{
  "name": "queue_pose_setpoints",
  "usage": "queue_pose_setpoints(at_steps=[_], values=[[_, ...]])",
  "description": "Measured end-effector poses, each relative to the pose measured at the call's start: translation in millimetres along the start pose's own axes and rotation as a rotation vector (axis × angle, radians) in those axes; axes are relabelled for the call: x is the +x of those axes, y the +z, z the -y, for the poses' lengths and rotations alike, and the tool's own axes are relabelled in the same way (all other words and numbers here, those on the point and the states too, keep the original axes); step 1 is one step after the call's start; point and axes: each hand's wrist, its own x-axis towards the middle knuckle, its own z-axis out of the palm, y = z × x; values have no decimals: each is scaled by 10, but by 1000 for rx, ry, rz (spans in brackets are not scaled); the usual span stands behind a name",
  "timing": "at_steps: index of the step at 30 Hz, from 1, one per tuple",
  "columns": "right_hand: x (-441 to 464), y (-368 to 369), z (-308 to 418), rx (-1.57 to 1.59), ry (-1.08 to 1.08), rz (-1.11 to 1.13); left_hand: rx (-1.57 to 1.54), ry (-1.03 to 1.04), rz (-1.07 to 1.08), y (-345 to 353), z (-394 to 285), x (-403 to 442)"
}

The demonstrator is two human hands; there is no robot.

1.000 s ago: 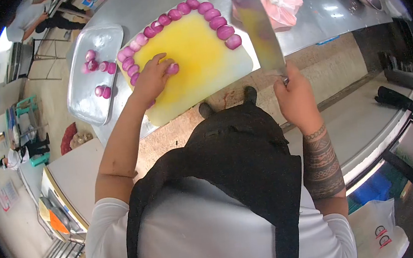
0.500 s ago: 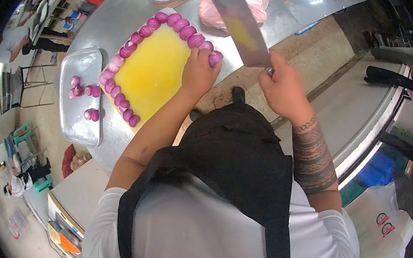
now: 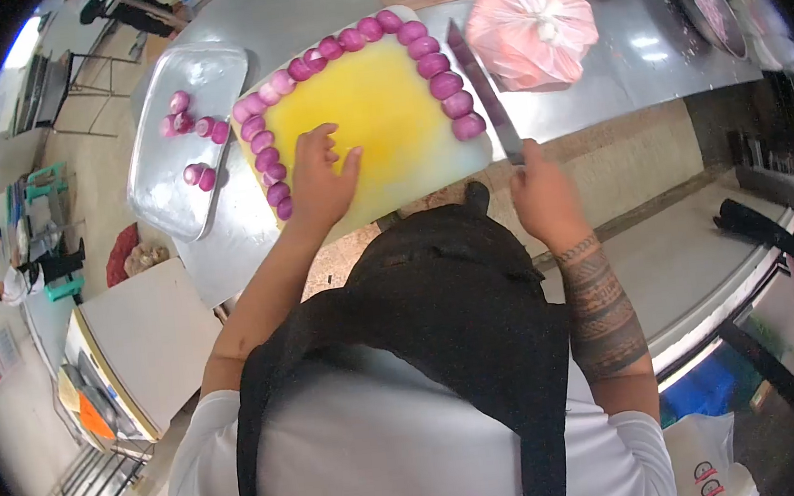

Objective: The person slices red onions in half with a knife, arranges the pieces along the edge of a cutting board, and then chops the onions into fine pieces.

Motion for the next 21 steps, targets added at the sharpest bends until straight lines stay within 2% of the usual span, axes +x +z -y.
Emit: queue_pose_setpoints(at_steps=[4, 6, 7, 8, 10, 11, 13, 16, 18, 21], values=[[-99, -180, 43, 28, -47, -55, 165, 2, -165, -664, 474, -9], [-118, -205, 108, 129, -120, -40, 264, 53, -259, -1010, 909, 91], [-123, -177, 172, 176, -151, -33, 274, -16, -281, -1199, 1101, 151], [-128, -102, 251, 182, -124, -8, 401, 54, -337, -1364, 1383, 214], [-136, 28, 374, 186, -57, 29, 550, -189, -312, -1675, 1759, 339], [-154, 47, 545, 169, -159, 25, 567, -236, -309, -1801, 1950, 390], [-150, 193, 729, 171, -138, 94, 597, -322, -298, -2002, 2274, 529], [-102, 560, 733, 87, -164, 136, 579, -233, -328, -2172, 2556, 886], [-107, 820, 670, -23, -166, 115, 532, -323, -263, -2242, 2666, 1141], [-126, 747, 870, -68, -128, 159, 501, -392, -220, -2278, 3033, 1544]])
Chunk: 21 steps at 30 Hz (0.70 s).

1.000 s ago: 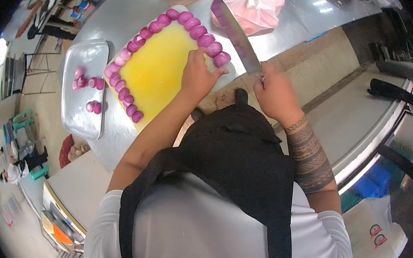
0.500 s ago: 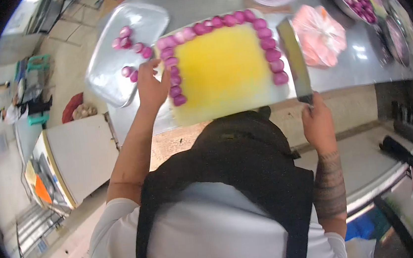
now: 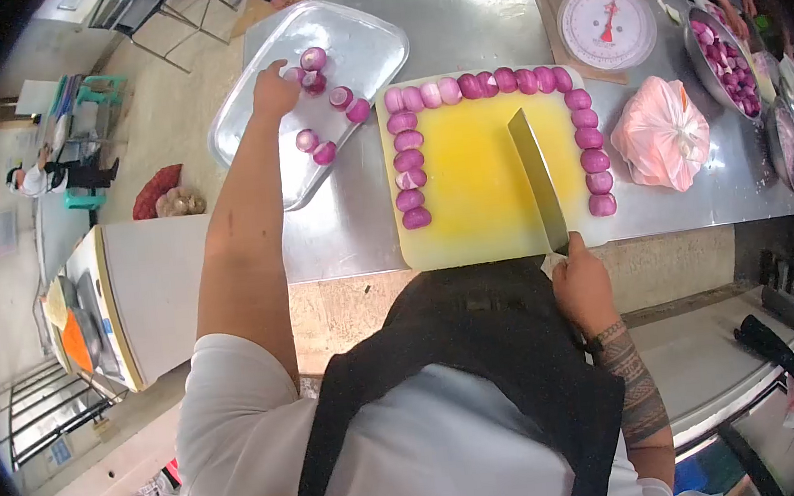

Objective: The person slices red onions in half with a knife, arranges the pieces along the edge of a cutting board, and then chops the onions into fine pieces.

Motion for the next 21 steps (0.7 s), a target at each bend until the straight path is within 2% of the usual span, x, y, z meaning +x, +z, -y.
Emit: queue_pose_setpoints(at_steps=[3, 8, 9, 11, 14, 15, 17, 18, 21], values=[[9, -14, 28, -42, 25, -3, 37, 119, 215, 67, 125, 156], [-30, -25, -18, -36, -40, -48, -21, 19, 88, -105, 134, -93], [-37, -22, -21, -29, -58, -56, -42, 5, 3, -105, 130, -173], [-33, -20, -39, -15, -68, -61, -182, -32, 99, -448, -302, -527], [-8, -22, -70, 12, -64, -53, -364, 187, 68, -432, -1117, -1332], [6, -32, -76, 23, -77, -57, -401, 329, 132, -256, -1302, -1557], [27, -63, -128, 26, -105, -53, -522, 417, 329, -50, -1842, -2165], [50, -86, -158, 18, -120, -49, -385, 581, 365, 54, -2034, -2375], [-32, -216, -189, -12, -154, -4, -321, 510, 494, 358, -2277, -2696]])
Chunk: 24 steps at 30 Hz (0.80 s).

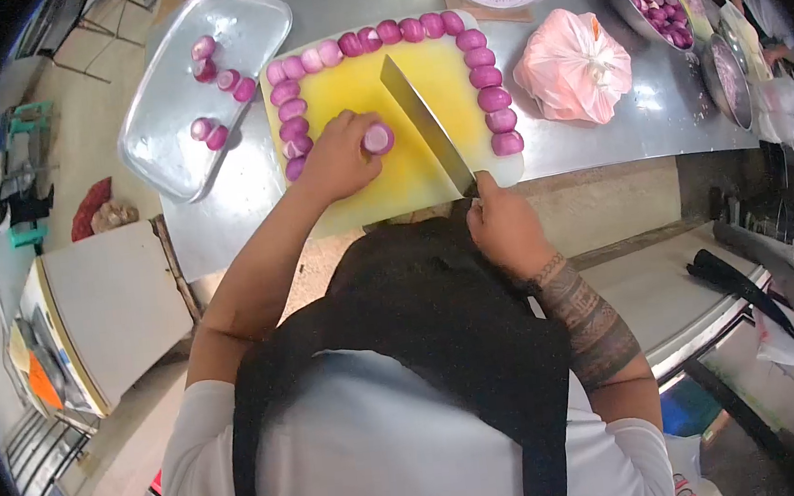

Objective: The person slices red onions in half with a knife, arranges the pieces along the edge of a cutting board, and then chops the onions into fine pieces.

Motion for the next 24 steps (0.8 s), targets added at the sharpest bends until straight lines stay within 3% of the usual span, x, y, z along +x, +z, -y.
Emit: queue_pose_setpoints(at_steps=[5, 8, 16, 24], values=[[-169, -333, 43, -77, -57, 85, -74, 75, -287, -50, -79, -129], [-209, -456, 106, -93, -99, 129, -111, -33, -185, -2, -135, -177], [-5, -635, 373, -193, -176, 214, -157, -81, -333, 214, -143, -159], [270, 46, 69, -10, -199, 103, -95, -17, -403, 306, -171, -151]])
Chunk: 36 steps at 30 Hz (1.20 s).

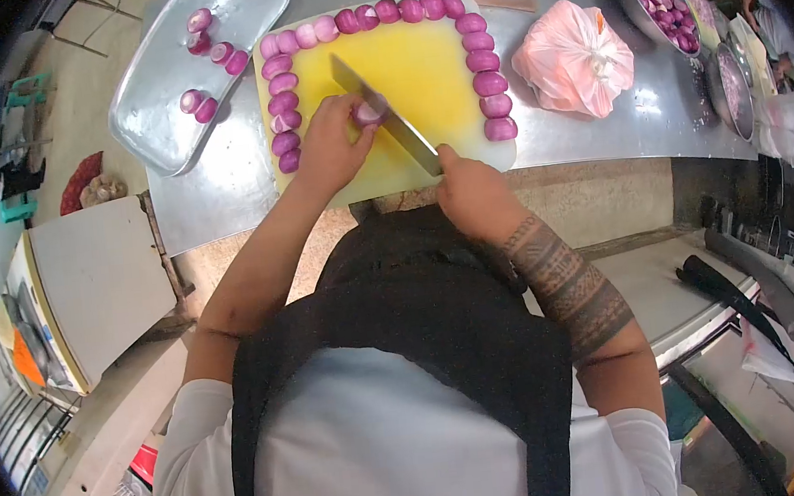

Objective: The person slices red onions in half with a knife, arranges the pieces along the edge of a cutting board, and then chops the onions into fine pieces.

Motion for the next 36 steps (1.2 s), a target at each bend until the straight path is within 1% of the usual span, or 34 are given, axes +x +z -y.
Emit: queue_pose_setpoints(at_steps=[1, 4, 5, 7, 8, 11, 13, 14, 16, 19, 20, 22, 23, 25, 29, 32, 34, 35, 36], values=[[-65, 5, -91, 49, -24, -50, 19, 23, -3, 32, -15, 31], [-376, 20, -208, -1, -18, -155, 100, 86, 5, 135, 27, 149], [-444, -5, -171, -3, 57, -94, 128, 106, 13, 172, 48, 163], [-509, -127, -44, -8, 207, 26, 131, 47, 76, 112, -9, 219], [-528, -95, -49, -23, 209, 24, 134, 16, 109, 78, -39, 232], [-535, -7, -56, -89, 209, 19, 121, -6, 112, 9, -87, 202], [-544, -18, -30, -164, 214, 28, 116, 43, 136, 19, -52, 172], [-561, -44, -1, -152, 196, 14, 111, 70, 149, 30, -40, 164], [-610, -149, 66, -131, 161, -15, 110, 39, 182, 39, -36, 183], [-654, -245, 226, -174, 173, 10, 94, 34, 188, 81, 14, 171], [-626, -167, 155, -190, 175, 29, 88, 40, 184, 95, 41, 158], [-578, -6, 52, -216, 191, 70, 65, 44, 126, 92, 5, 109], [-593, -24, 7, -235, 156, 59, 57, 50, 84, 88, -4, 137], [-644, -207, 209, -257, 109, 43, 83, 50, 77, 100, 19, 93], [-720, -38, 188, -223, 97, -8, 90, 8, 95, 52, -65, 93], [-668, 18, 94, -220, 59, -32, 54, 25, 53, 87, -9, 74], [-716, -118, 256, -227, 25, -67, 111, 106, 35, 68, -17, 55], [-703, -62, 209, -232, 26, -67, 138, 151, 20, 64, -18, 81], [-671, 13, 140, -238, 25, -64, 114, 102, 17, 79, -4, 93]])
